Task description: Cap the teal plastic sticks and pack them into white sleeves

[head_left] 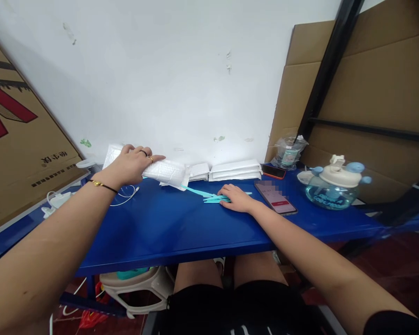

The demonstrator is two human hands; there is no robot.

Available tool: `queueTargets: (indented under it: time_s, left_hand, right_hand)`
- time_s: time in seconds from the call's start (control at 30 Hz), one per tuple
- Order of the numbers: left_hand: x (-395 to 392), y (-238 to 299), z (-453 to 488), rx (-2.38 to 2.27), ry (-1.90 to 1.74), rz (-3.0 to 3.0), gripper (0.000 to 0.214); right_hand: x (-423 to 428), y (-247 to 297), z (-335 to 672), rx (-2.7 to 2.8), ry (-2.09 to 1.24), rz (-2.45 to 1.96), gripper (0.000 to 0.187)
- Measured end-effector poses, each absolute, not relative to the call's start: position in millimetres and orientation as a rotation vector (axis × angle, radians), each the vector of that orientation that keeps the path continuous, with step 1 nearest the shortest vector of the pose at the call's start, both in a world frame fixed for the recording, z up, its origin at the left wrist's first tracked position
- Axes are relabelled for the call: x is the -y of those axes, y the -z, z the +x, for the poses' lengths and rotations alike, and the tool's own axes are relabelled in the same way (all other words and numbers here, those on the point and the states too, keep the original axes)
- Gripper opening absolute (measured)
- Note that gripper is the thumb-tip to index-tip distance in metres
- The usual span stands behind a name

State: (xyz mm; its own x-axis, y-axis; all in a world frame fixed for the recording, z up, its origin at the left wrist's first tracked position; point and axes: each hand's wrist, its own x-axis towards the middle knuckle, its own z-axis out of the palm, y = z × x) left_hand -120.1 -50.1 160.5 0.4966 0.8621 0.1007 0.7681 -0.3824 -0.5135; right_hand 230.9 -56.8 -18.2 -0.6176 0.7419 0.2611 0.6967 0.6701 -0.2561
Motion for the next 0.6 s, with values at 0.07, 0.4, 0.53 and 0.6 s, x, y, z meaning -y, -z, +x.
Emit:
queueTargets:
  time_s: [0.07, 0.4, 0.53, 0.6]
  left_hand:
    - [52.3, -167.8, -117.3, 1.313, -0.236, -2.236, 0.073]
    - [52.2, -180.7, -167.4, 1.429, -0.265, -2.058, 0.081]
    - [49.6, -154.7, -188.4, 1.585, -0.289, -2.122, 0.08]
    - [50.2, -130.6, -197.3, 1.689, -0.332, -2.161, 0.08]
  right_hand:
    - [57.0, 19.1, 231.1, 2.541, -0.186, -1.132, 0.03]
    - [56.1, 19.8, 231.9, 2.525, -0.196, -1.113, 0.03]
    - [56.4, 18.9, 229.9, 2.536, -0.211, -1.124, 0.03]
    - [55.0, 18.0, 232.5, 2.507, -0.226, -1.115, 0.031]
